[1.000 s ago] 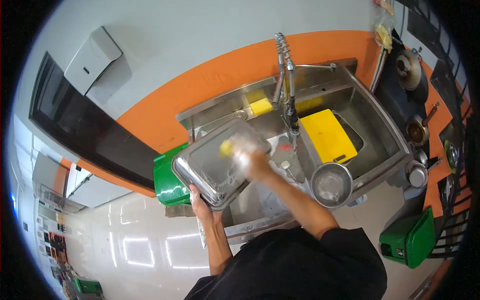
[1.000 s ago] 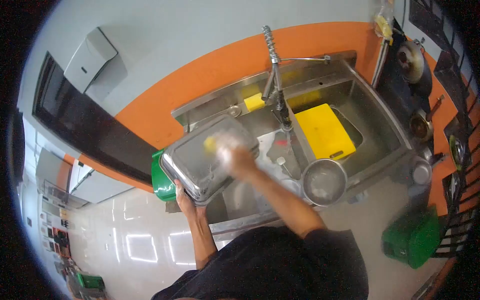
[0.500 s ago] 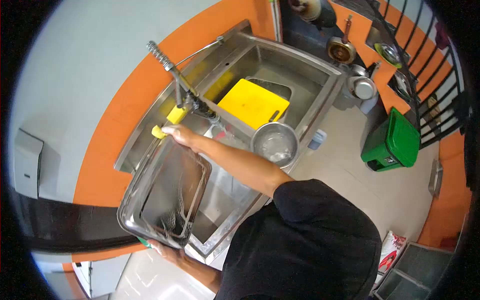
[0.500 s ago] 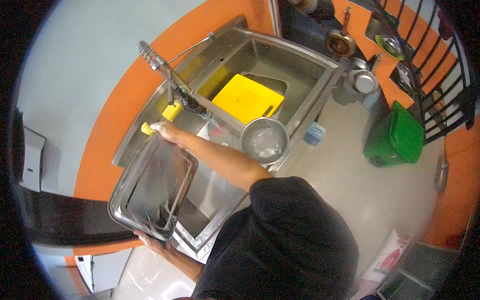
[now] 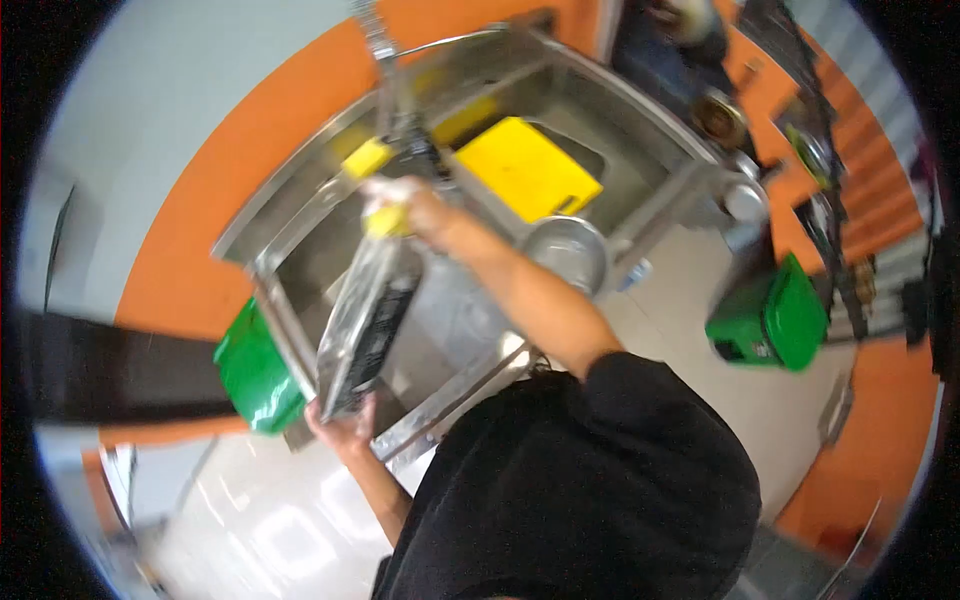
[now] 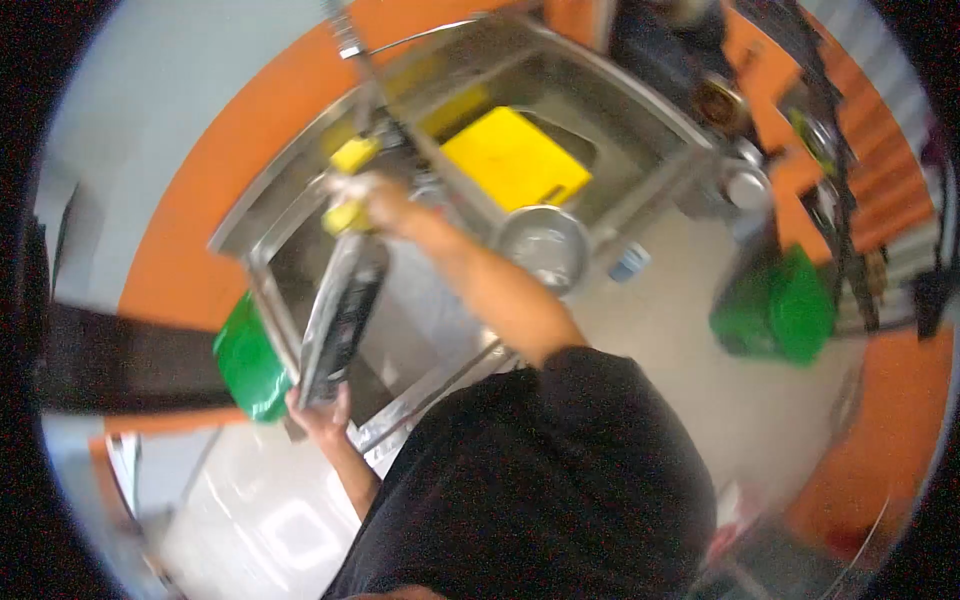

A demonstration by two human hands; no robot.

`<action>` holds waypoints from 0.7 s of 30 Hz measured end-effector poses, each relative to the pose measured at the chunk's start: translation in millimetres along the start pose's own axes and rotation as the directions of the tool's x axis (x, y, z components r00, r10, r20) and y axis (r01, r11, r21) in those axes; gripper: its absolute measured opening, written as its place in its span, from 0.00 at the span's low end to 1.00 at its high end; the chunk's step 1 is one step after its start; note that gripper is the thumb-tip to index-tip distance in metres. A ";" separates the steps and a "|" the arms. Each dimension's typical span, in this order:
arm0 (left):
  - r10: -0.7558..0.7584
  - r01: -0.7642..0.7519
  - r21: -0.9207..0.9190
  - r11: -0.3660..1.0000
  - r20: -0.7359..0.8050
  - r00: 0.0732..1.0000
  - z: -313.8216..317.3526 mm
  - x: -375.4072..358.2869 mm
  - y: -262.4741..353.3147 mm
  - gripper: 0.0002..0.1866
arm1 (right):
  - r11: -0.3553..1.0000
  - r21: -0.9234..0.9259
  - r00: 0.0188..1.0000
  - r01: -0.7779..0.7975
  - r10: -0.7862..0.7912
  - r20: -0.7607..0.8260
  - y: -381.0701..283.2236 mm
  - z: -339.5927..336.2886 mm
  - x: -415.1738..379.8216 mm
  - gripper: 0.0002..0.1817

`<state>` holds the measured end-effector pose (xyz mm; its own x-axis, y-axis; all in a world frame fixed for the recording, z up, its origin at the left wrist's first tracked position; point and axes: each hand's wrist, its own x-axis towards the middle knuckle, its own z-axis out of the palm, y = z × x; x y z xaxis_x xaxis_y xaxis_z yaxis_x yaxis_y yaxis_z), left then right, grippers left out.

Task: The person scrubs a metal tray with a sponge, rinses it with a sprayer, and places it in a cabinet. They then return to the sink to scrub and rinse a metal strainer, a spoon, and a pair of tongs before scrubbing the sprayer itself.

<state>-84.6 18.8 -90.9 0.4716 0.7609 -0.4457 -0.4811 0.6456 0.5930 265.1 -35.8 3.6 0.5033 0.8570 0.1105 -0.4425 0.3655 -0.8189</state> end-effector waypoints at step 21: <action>0.206 -0.202 0.049 0.978 -0.090 0.974 7.9 -30.0 -48.2 0.23 | 0.086 -0.850 0.853 0.520 -0.103 0.512 153.5 14.1 -25.9 0.08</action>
<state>-69.7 -35.7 -100.8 0.2938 0.8803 -0.3724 -0.5300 0.4743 0.7030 173.6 3.2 -117.0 0.0949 0.8794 0.4664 0.8543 0.1686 -0.4917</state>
